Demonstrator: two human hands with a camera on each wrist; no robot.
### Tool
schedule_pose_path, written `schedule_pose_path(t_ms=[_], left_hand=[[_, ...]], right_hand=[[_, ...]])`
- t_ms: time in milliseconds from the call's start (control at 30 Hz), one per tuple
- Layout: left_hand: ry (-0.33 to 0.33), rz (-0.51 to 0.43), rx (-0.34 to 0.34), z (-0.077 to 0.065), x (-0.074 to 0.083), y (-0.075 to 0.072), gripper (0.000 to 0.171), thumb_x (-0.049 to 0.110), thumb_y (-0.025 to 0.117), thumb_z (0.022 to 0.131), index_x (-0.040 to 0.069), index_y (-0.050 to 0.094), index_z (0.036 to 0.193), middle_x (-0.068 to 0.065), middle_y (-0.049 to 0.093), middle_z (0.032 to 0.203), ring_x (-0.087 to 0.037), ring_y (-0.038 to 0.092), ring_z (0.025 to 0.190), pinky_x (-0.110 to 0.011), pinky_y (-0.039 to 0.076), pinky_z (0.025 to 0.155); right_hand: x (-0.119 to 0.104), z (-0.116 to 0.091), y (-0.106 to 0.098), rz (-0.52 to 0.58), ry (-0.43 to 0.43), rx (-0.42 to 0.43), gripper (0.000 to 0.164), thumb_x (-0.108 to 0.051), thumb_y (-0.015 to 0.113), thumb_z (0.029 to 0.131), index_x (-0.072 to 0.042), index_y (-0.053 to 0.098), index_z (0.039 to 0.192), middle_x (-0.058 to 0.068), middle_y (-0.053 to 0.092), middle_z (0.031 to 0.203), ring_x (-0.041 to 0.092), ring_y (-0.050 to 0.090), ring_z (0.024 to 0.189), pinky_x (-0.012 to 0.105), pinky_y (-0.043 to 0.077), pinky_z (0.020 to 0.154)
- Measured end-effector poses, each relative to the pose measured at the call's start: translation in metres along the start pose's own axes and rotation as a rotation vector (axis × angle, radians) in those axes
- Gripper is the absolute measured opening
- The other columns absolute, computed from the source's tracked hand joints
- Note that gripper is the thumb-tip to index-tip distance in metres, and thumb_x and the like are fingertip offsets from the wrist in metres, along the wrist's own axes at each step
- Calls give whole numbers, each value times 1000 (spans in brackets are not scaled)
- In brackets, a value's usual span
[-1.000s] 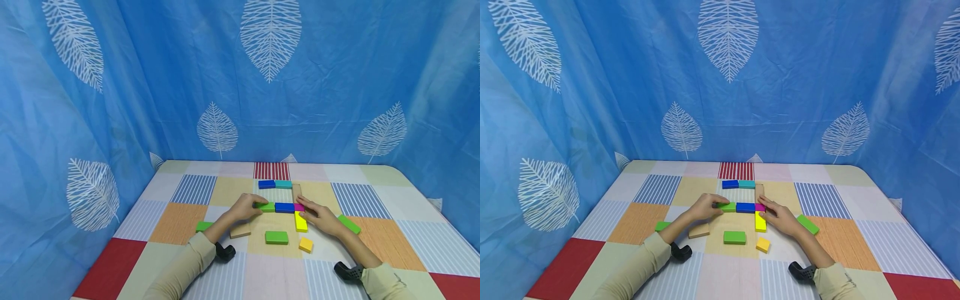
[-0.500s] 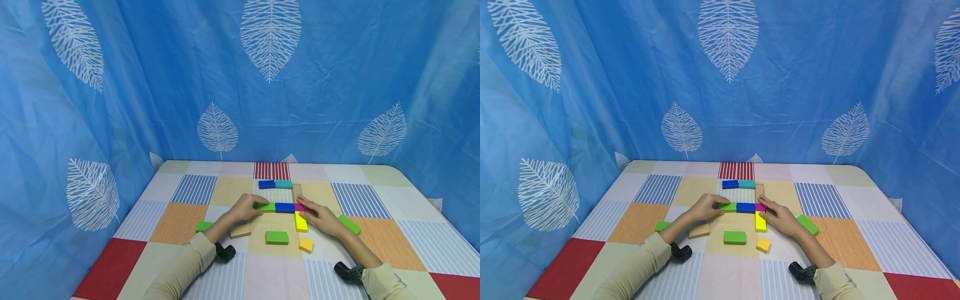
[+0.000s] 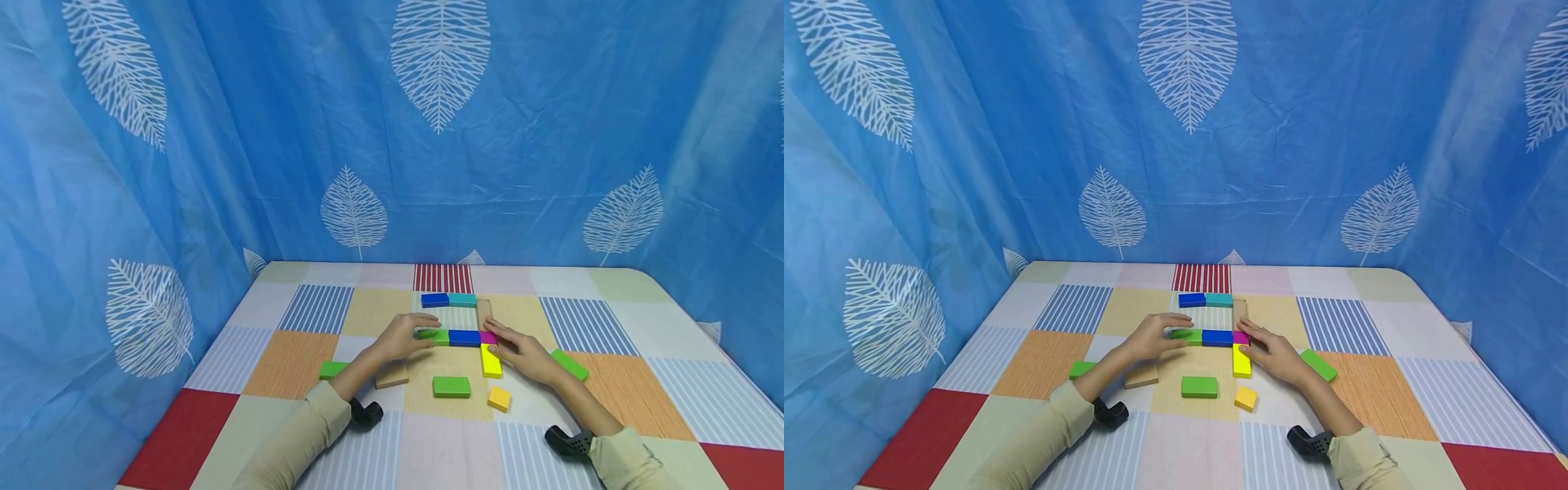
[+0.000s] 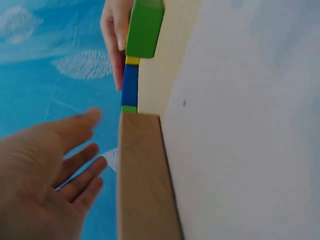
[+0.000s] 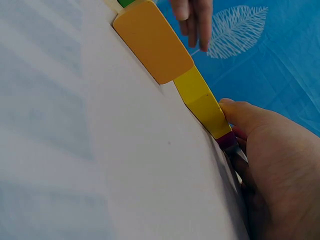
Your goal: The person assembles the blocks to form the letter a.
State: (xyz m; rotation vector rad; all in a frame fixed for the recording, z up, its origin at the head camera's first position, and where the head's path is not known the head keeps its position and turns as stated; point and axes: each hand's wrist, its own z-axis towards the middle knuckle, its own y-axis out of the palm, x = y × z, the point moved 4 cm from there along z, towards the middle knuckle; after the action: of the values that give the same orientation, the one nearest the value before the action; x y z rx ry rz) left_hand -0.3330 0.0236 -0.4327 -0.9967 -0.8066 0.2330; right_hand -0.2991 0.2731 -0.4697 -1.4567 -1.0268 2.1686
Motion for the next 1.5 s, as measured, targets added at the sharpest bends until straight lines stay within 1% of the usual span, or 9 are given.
schedule_pose_path(t_ms=[133,333,500,667,767,967,1333,1433,1500], left_hand=[[11,-43,32,-8,16,-5,43,27,68,85,8,60,123,-3,58,124,-17,49,119,-29,38,99],[-17,-118,-16,-24,33,-2,48,31,67,85,13,57,128,1,56,126,-13,48,120,-30,39,98],[27,-101,-128,-33,41,10,48,33,68,83,14,58,126,3,58,124,-8,49,117,-25,40,96],[90,-120,-258,-37,45,21,45,23,71,82,12,60,124,4,59,121,-2,51,112,-15,40,92],[106,-120,-304,-38,46,23,40,18,70,83,13,62,122,6,61,119,1,52,108,-12,41,88],[113,-149,-336,-42,52,24,34,16,69,84,13,65,117,8,62,116,3,53,106,-10,42,84],[209,-196,-445,-60,73,33,37,20,69,84,14,64,120,11,61,117,8,50,106,-8,39,87],[219,-224,-434,-63,76,30,39,24,68,84,13,63,121,10,61,118,9,52,103,-7,41,84],[209,-246,-404,-64,74,25,39,26,67,84,12,62,121,9,61,119,6,54,102,-9,42,82]], right_hand=[[0,1,1,-2,7,-3,55,-37,54,92,-11,42,140,9,30,147,35,27,133,51,29,102],[-2,1,1,7,3,-10,54,-35,54,93,-10,42,140,10,29,148,36,27,133,52,28,102],[-4,1,0,17,6,-9,54,-33,56,92,-11,42,139,10,30,147,36,27,133,53,28,102],[-4,2,-1,9,16,-13,55,-35,55,92,-11,42,140,11,29,147,36,27,133,53,29,102],[-3,1,-1,14,19,-14,55,-34,55,92,-11,41,140,11,29,148,36,26,133,53,28,102],[-5,1,0,18,10,-11,54,-32,55,93,-9,42,140,13,29,147,38,26,132,54,27,102],[-6,1,0,10,-6,-2,53,-31,55,93,-8,42,139,14,30,146,39,27,131,55,26,102],[-5,1,-1,7,-3,0,53,-31,55,93,-9,42,139,13,31,146,38,28,132,54,27,102],[-5,1,-1,5,-4,-1,53,-32,55,93,-9,42,139,13,31,147,38,28,131,54,27,102]])
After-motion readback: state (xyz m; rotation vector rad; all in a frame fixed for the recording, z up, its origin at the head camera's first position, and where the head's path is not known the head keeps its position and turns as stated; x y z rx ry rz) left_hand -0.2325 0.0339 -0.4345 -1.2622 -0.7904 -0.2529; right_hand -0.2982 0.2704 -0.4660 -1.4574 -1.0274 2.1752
